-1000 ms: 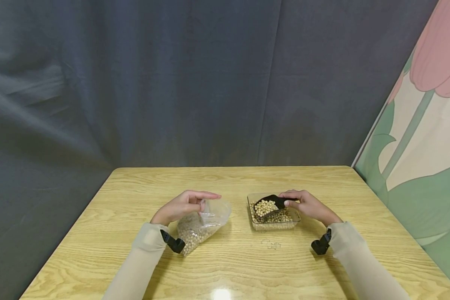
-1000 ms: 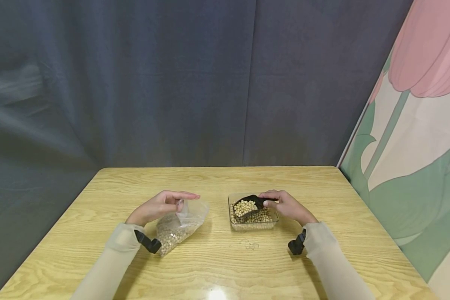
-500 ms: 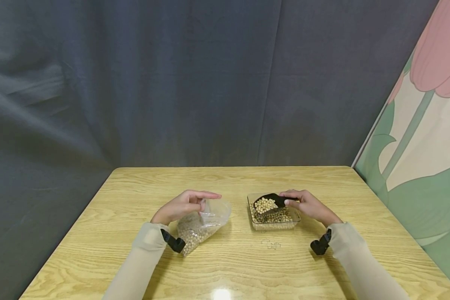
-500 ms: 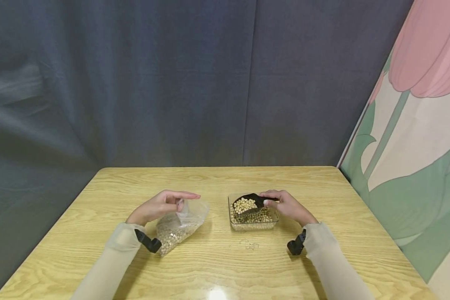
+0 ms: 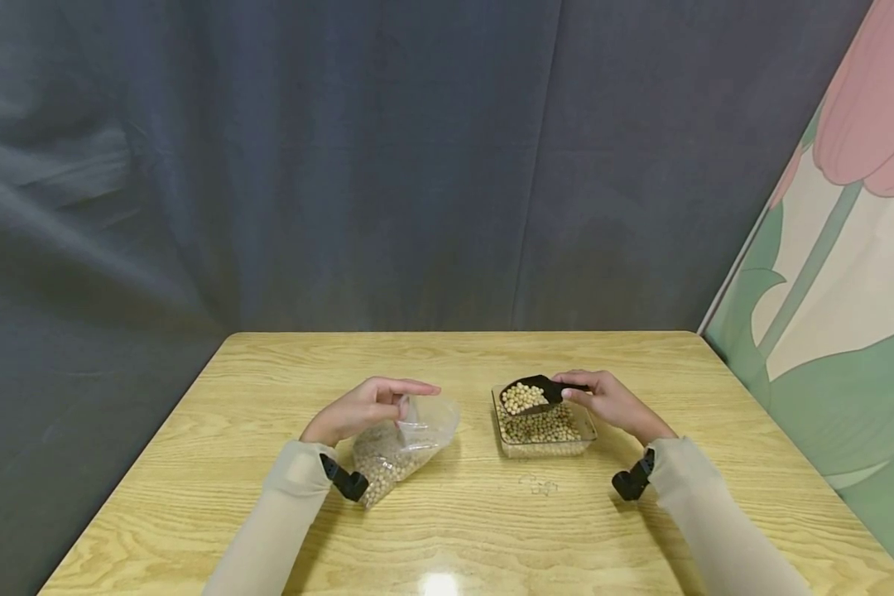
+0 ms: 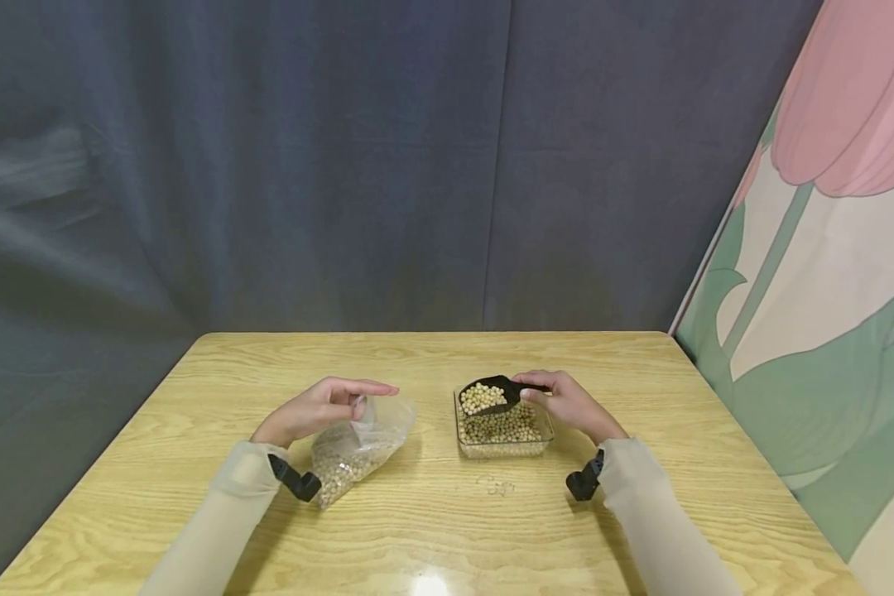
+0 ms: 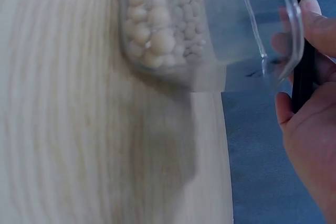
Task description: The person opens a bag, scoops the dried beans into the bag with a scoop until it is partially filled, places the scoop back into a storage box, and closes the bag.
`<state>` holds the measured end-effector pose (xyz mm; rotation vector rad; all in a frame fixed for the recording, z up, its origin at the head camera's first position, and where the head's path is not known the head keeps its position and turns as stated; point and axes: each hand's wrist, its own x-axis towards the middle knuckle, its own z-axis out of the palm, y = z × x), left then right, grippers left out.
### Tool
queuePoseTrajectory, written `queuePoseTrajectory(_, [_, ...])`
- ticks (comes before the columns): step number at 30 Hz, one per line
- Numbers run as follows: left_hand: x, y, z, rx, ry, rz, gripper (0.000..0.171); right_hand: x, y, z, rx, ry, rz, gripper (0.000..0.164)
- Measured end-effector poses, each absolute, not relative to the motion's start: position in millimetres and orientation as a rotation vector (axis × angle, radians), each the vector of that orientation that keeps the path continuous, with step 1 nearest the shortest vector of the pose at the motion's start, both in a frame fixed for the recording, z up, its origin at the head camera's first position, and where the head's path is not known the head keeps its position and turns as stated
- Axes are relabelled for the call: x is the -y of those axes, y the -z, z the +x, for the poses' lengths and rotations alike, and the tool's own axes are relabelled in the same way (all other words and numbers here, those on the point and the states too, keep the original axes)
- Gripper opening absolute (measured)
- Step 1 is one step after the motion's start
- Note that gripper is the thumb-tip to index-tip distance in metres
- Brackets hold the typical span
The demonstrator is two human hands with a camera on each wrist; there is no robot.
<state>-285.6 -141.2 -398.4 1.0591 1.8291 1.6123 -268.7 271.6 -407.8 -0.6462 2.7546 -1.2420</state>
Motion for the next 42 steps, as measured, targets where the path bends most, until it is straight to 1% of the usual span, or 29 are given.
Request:
queuePoseTrajectory(20, [138.8,400.9,-288.6,-1.782,-1.653,1.061,0.045,-248.4,400.0,-279.9,-2.752,1.265,-0.701,0.045])
queuePoseTrajectory(32, [139.1,400.6,-289.2,-1.773,-1.651,1.065,0.046,-231.8,393.6,-281.7,-2.719,1.3,-0.656,0.046])
queuePoseTrajectory(42, [138.9,401.1,-288.9,-1.743,-1.661,1.085,0.046,-219.8,391.8,-286.4,-2.704,1.337,-0.722,0.04])
